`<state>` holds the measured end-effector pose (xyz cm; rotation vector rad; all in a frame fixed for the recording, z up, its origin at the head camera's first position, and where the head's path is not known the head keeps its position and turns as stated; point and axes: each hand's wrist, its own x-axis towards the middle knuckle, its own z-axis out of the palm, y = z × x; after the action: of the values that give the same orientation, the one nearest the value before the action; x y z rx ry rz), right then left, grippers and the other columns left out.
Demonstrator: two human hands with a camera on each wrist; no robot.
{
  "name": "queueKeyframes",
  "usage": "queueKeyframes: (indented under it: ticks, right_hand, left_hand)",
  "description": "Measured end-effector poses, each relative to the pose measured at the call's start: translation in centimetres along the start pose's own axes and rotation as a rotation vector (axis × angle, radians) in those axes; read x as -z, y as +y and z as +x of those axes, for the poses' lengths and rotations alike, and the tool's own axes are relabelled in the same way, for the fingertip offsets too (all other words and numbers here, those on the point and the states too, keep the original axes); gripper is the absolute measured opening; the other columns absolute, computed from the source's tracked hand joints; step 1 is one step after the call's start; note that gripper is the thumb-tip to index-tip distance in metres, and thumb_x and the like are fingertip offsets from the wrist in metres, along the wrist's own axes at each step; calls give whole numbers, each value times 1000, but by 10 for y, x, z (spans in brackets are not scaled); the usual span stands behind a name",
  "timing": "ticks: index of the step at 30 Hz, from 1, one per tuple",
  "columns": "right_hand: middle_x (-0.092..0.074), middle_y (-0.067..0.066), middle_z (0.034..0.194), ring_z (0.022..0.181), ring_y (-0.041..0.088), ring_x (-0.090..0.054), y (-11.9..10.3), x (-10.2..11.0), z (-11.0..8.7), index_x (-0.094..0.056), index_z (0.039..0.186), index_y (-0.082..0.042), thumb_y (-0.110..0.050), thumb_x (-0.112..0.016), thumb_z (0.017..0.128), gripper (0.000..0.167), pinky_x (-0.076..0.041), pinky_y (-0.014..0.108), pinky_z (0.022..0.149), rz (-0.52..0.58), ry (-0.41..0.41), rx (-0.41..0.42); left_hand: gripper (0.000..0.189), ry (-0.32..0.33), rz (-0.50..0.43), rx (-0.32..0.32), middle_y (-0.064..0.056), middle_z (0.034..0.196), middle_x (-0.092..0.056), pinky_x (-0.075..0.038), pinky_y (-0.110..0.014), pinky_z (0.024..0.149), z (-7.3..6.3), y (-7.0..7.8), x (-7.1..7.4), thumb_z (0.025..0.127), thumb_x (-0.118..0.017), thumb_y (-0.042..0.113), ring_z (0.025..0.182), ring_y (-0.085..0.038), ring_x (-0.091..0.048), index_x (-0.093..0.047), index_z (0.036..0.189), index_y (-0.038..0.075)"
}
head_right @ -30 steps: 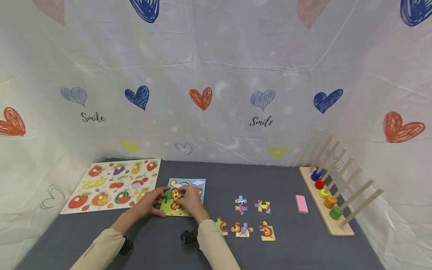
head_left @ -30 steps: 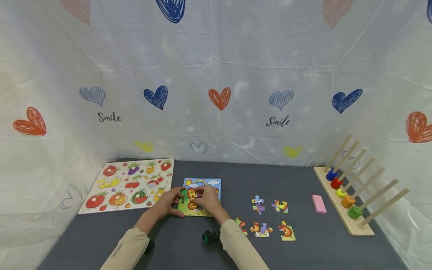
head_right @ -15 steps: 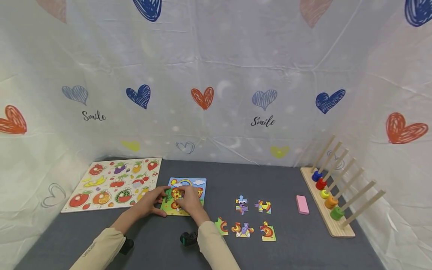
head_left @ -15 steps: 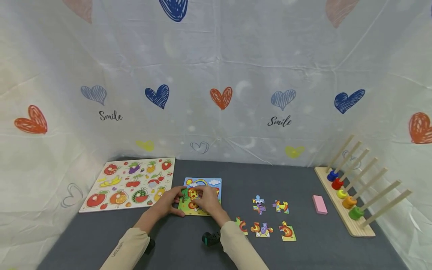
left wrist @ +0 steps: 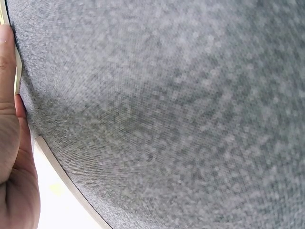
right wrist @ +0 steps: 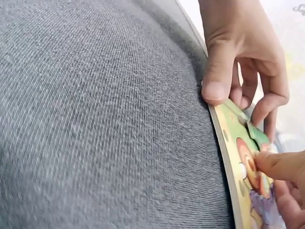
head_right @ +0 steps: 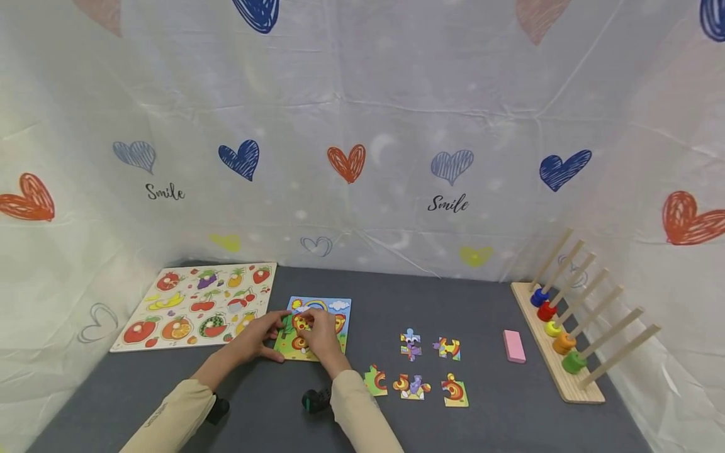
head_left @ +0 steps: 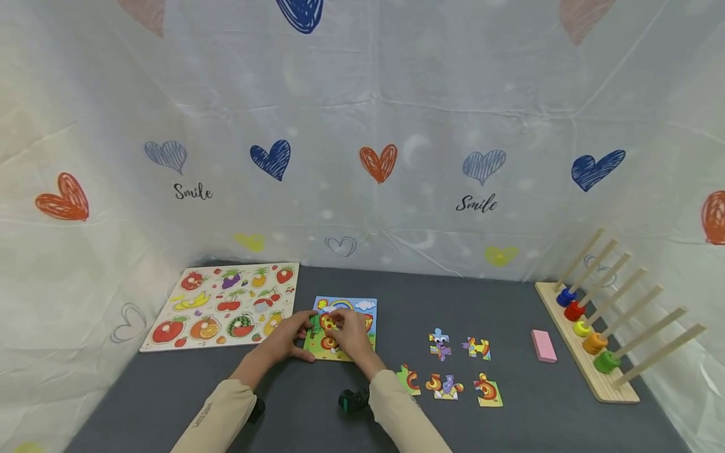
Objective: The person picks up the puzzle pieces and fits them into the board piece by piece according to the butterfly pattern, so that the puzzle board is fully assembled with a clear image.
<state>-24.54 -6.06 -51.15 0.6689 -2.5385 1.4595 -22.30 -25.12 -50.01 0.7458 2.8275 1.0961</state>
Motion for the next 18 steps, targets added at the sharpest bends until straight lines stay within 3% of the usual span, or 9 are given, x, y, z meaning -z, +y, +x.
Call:
queueKeyframes:
  ticks: [10, 13, 18]
  right_hand:
    - [-71, 14, 94, 81, 25, -67, -6, 3, 2, -71, 101, 3, -3, -79, 76, 27, -54, 31, 69, -78, -19, -18]
    - [-70, 15, 97, 82, 26, -68, -7, 3, 1, -70, 103, 2, -1, -79, 77, 28, -54, 31, 69, -40, 3, -39]
    - [-69, 21, 102, 90, 32, -68, -4, 5, -1, -67, 108, 6, 8, -74, 78, 31, -55, 38, 72, 54, 37, 13]
  left_hand:
    - [88, -2, -2, 24, -5, 93, -49, -36, -25, 71, 1, 2, 1, 63, -89, 17, 78, -15, -43, -45, 134, -9]
    - [88, -4, -9, 27, -5, 92, -49, -36, -25, 70, 1, 1, 0, 62, -89, 17, 78, -15, -43, -45, 134, -10]
    - [89, -2, -7, 20, -4, 91, -48, -36, -26, 71, 1, 0, -1, 62, -90, 17, 77, -15, -43, -45, 134, -10]
